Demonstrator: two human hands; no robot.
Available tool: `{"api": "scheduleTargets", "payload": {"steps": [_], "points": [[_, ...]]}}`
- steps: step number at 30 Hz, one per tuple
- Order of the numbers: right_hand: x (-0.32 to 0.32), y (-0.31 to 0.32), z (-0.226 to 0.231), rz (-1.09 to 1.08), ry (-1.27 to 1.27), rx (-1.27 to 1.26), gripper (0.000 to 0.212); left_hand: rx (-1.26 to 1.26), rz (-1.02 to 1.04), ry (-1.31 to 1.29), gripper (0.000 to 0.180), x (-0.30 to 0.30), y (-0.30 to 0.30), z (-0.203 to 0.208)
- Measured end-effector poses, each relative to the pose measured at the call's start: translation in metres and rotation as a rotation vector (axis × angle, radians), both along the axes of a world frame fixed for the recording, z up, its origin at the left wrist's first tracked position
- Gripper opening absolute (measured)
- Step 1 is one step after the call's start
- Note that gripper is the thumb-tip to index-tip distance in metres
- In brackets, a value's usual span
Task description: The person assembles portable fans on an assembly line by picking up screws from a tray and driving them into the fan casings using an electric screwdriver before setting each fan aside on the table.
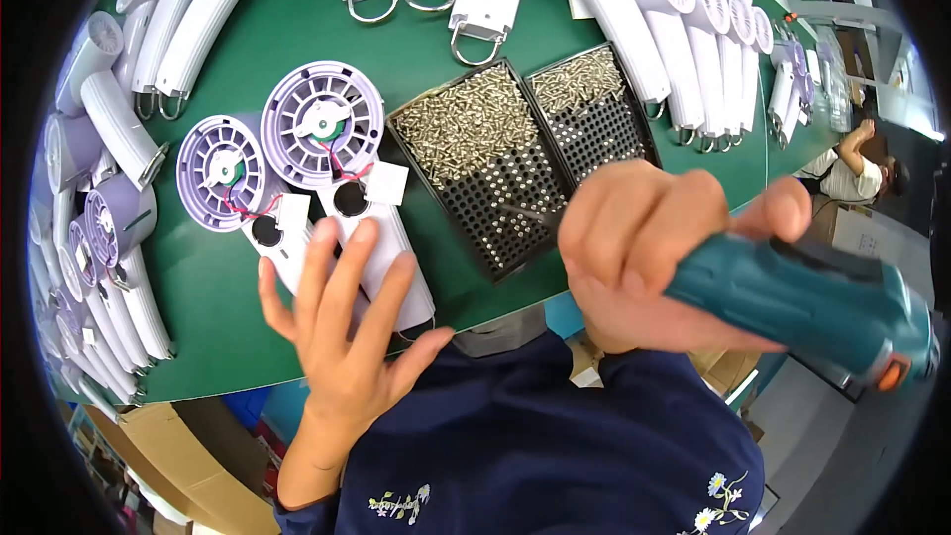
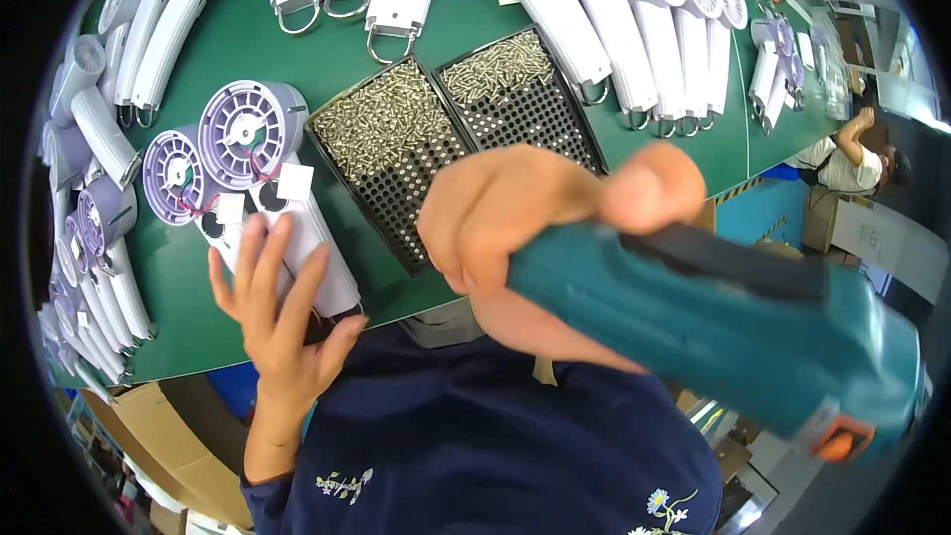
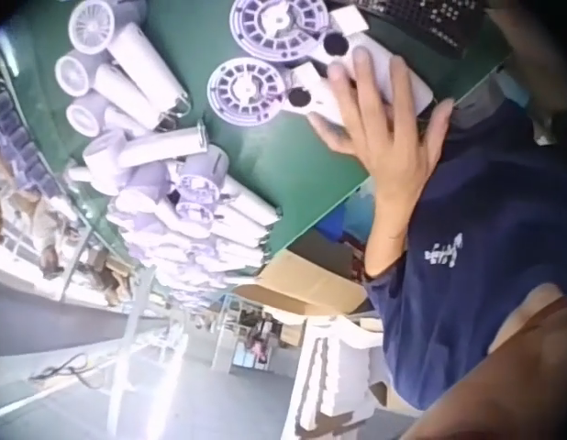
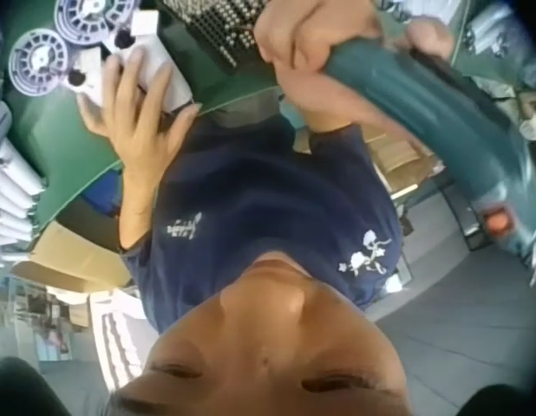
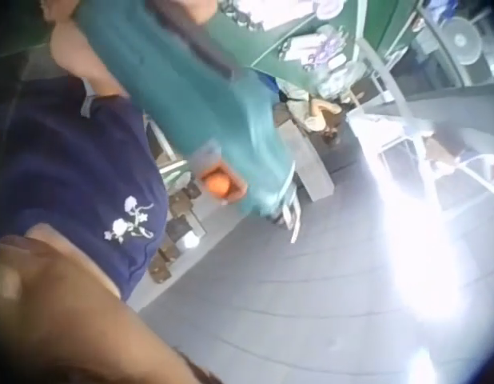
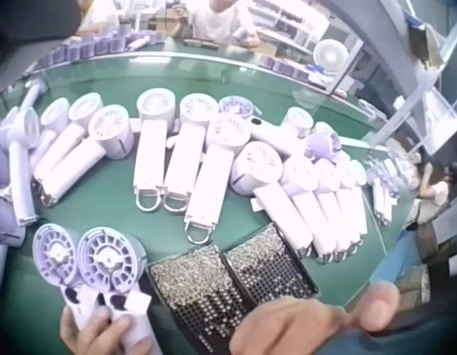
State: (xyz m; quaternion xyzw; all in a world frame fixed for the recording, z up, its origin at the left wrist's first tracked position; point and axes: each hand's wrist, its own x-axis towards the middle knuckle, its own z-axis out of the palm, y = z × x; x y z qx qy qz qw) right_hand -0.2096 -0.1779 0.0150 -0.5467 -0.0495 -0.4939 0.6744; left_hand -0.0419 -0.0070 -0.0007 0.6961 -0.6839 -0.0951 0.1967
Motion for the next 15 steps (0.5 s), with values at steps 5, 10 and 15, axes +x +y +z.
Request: {"api": "scheduleTargets", "payload": {"steps": [5,10,15], "points": [[0.003,0.008,-0.008,-0.077,0.055,0.055,0.067,-0.017,0.007,-0.097,0.064,0.005,0.0,-0.004],[-0.002,0.004,-0.012,-0.075,0.115,0.039,0.068,0.014,-0.038,-0.095,0.06,0.002,-0.004,-0.007],[-0.007,-0.006,-0.015,0.016,0.157,-0.03,0.073,-0.003,-0.031,-0.085,0.055,0.001,-0.005,-0.009]]}}
